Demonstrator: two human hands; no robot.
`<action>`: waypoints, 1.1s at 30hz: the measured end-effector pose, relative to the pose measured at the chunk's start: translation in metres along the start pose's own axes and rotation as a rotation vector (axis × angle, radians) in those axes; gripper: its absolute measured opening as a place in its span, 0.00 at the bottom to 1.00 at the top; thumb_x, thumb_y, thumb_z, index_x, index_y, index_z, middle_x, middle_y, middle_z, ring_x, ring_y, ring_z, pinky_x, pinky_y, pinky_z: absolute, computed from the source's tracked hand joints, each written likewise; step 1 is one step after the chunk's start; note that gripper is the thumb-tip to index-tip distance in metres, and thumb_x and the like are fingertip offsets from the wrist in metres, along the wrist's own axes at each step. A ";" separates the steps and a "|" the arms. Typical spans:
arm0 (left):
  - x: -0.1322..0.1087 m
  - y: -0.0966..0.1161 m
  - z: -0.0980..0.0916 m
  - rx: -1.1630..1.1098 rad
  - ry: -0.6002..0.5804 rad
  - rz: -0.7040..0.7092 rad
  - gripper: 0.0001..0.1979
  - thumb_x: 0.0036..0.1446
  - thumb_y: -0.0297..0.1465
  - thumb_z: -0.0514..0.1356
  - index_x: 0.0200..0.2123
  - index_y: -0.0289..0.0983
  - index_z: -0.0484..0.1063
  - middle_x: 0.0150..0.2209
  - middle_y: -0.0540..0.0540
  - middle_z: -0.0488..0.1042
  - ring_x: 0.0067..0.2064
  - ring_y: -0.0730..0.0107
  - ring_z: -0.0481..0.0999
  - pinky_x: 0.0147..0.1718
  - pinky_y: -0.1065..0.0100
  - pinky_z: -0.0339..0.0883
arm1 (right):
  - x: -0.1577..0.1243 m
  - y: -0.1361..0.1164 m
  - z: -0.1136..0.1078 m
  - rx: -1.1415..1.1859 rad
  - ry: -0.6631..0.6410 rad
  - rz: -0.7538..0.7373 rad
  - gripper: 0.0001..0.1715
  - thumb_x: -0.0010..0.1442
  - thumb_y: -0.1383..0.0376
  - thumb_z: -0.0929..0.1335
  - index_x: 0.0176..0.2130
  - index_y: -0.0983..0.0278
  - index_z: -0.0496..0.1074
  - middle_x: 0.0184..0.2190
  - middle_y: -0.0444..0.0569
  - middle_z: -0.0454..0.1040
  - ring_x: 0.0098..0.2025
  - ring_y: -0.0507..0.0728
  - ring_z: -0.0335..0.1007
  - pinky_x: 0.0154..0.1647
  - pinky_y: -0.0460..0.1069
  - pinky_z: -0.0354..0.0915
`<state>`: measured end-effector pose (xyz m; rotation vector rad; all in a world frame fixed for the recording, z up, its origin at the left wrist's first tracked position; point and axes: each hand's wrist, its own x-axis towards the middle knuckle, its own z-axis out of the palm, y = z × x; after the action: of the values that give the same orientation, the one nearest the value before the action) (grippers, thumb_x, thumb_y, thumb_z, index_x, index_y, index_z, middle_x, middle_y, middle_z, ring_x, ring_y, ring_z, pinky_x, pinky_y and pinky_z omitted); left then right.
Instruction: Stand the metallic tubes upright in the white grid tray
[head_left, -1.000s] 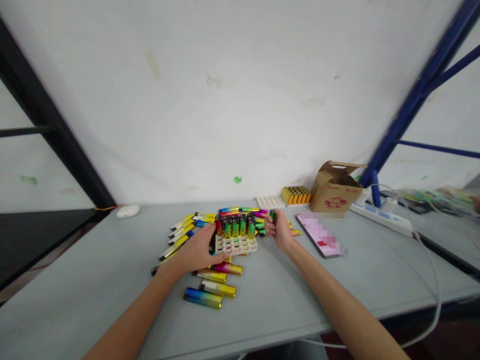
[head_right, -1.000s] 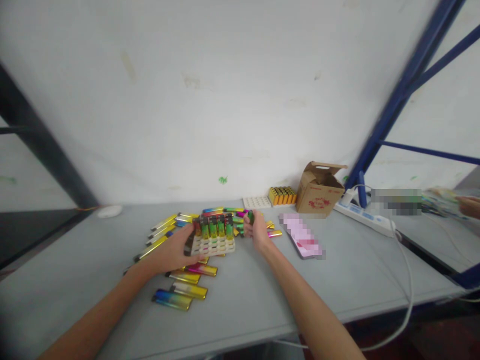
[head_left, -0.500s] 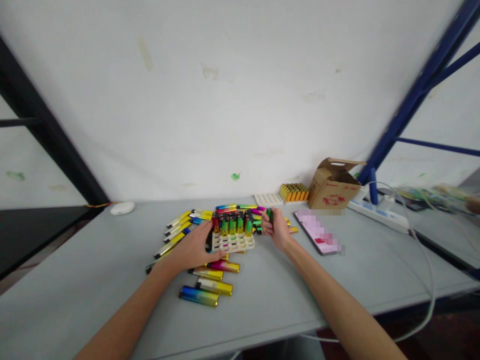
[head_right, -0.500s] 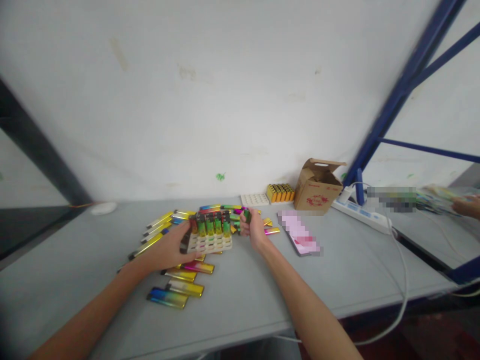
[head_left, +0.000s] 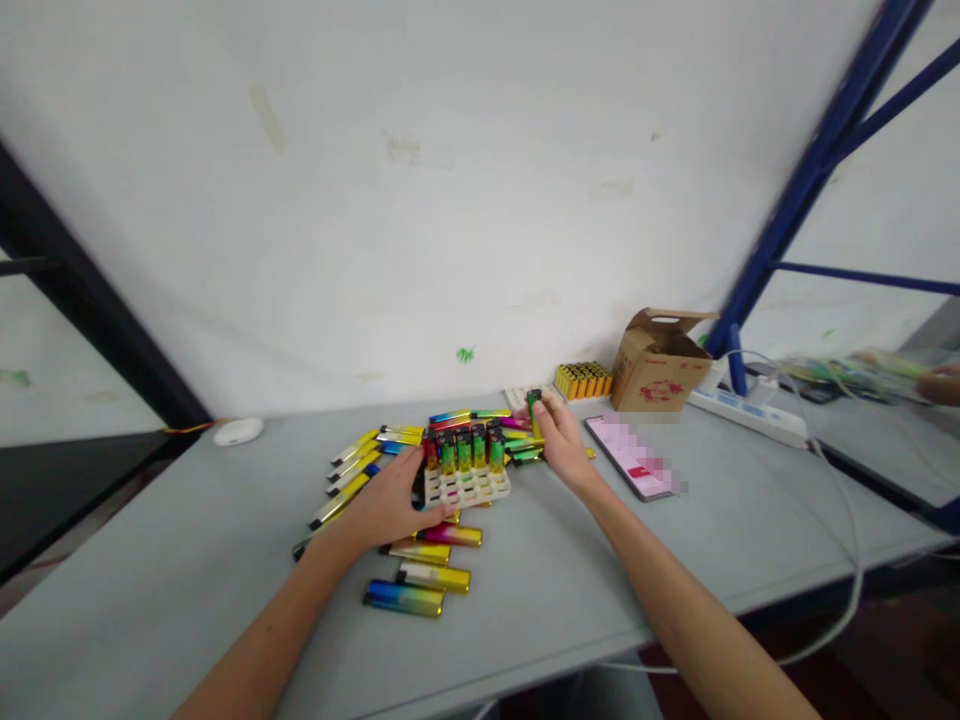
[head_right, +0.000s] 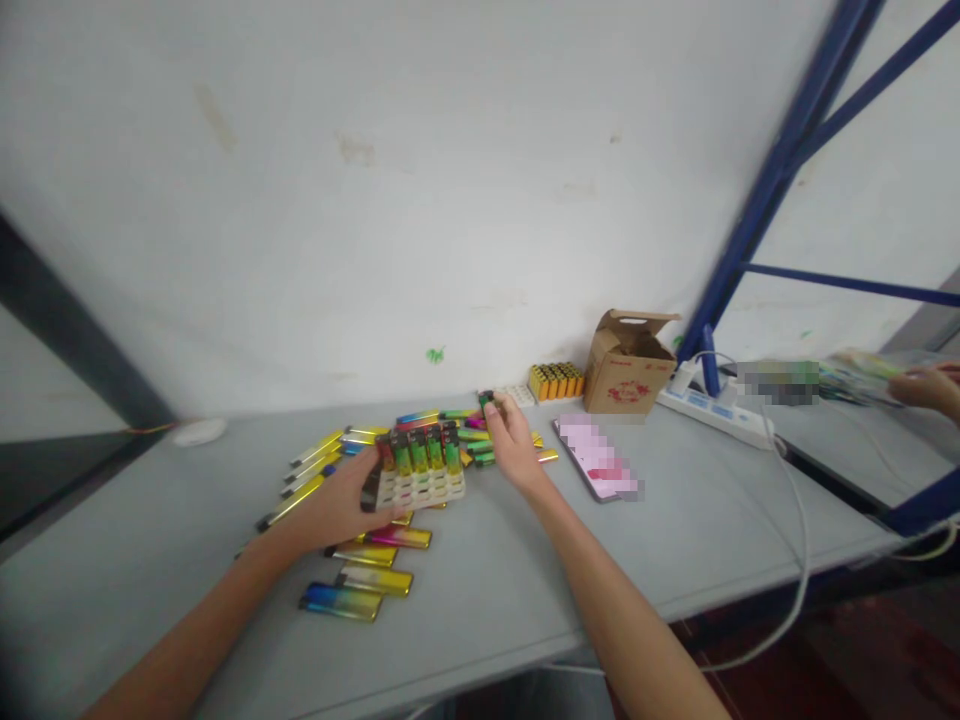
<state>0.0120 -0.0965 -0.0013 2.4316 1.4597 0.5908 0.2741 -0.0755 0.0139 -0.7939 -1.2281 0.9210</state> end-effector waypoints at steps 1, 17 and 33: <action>0.000 0.000 0.000 -0.004 -0.003 0.004 0.36 0.48 0.47 0.65 0.56 0.32 0.64 0.55 0.31 0.70 0.57 0.43 0.70 0.54 0.49 0.64 | 0.000 -0.006 0.003 -0.026 0.003 -0.040 0.09 0.58 0.57 0.69 0.37 0.60 0.71 0.33 0.45 0.72 0.36 0.55 0.69 0.39 0.49 0.64; 0.001 0.000 0.001 0.009 0.008 0.064 0.31 0.49 0.48 0.64 0.50 0.34 0.67 0.52 0.34 0.71 0.53 0.44 0.72 0.51 0.51 0.68 | 0.002 -0.020 0.070 -0.688 -0.579 -0.452 0.09 0.55 0.69 0.71 0.39 0.62 0.73 0.38 0.50 0.76 0.46 0.59 0.68 0.51 0.56 0.62; 0.001 -0.002 0.002 -0.020 0.042 0.082 0.32 0.48 0.50 0.65 0.50 0.35 0.67 0.48 0.36 0.74 0.49 0.45 0.74 0.47 0.51 0.70 | 0.004 -0.015 0.074 -0.998 -0.635 -0.546 0.16 0.57 0.67 0.72 0.47 0.64 0.72 0.56 0.56 0.66 0.60 0.62 0.57 0.60 0.59 0.58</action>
<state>0.0117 -0.0945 -0.0042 2.4875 1.3687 0.6750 0.2039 -0.0774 0.0413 -0.8564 -2.3887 0.0255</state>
